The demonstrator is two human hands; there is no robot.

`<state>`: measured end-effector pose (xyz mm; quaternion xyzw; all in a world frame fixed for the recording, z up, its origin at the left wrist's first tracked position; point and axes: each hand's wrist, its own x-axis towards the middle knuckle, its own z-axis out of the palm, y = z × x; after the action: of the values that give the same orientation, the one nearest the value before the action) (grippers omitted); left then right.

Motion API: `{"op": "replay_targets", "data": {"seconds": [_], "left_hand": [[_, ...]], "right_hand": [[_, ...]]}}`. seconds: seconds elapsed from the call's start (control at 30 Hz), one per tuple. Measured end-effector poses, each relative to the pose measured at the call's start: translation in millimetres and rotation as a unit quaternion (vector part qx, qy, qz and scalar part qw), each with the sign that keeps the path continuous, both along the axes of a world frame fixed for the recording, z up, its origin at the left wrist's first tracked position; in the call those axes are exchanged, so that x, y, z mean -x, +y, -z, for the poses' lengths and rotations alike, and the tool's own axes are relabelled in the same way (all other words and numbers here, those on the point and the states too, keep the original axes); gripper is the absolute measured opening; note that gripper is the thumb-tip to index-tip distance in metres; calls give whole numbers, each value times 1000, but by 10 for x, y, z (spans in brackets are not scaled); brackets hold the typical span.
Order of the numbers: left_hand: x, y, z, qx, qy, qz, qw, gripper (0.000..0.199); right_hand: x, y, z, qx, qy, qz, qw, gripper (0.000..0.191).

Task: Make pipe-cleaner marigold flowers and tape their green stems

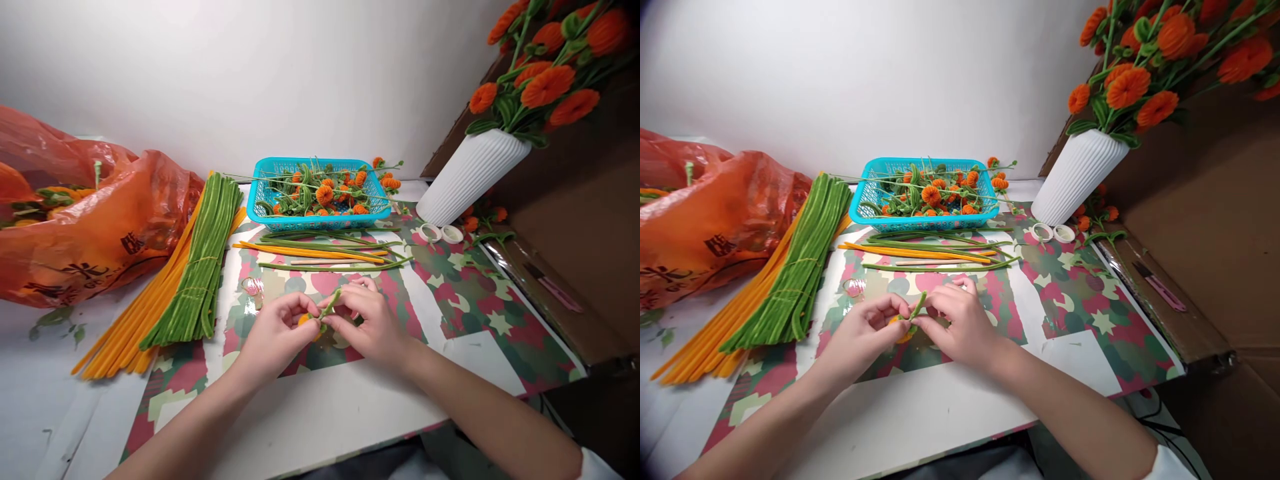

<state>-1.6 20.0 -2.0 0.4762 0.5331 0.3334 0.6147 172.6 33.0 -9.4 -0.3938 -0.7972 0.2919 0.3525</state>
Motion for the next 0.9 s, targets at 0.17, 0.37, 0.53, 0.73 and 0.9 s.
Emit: {"op": "replay_targets", "data": {"seconds": [0.17, 0.37, 0.53, 0.73, 0.9], "left_hand": [[58, 61, -68, 207, -121, 100, 966, 15], [82, 44, -45, 184, -120, 96, 971, 20], [42, -51, -41, -115, 40, 18, 992, 21], [22, -62, -30, -246, 207, 59, 945, 6], [71, -10, -52, -73, 111, 94, 987, 7]], "right_hand": [[-29, 22, -26, 55, 51, -80, 994, 13], [-7, -1, -56, 104, 69, -70, 990, 14], [-1, 9, -62, 83, 23, 1, 996, 13], [29, 21, -42, 102, -2, 11, 995, 11], [-25, 30, -56, 100, -13, -34, 994, 9]]}}
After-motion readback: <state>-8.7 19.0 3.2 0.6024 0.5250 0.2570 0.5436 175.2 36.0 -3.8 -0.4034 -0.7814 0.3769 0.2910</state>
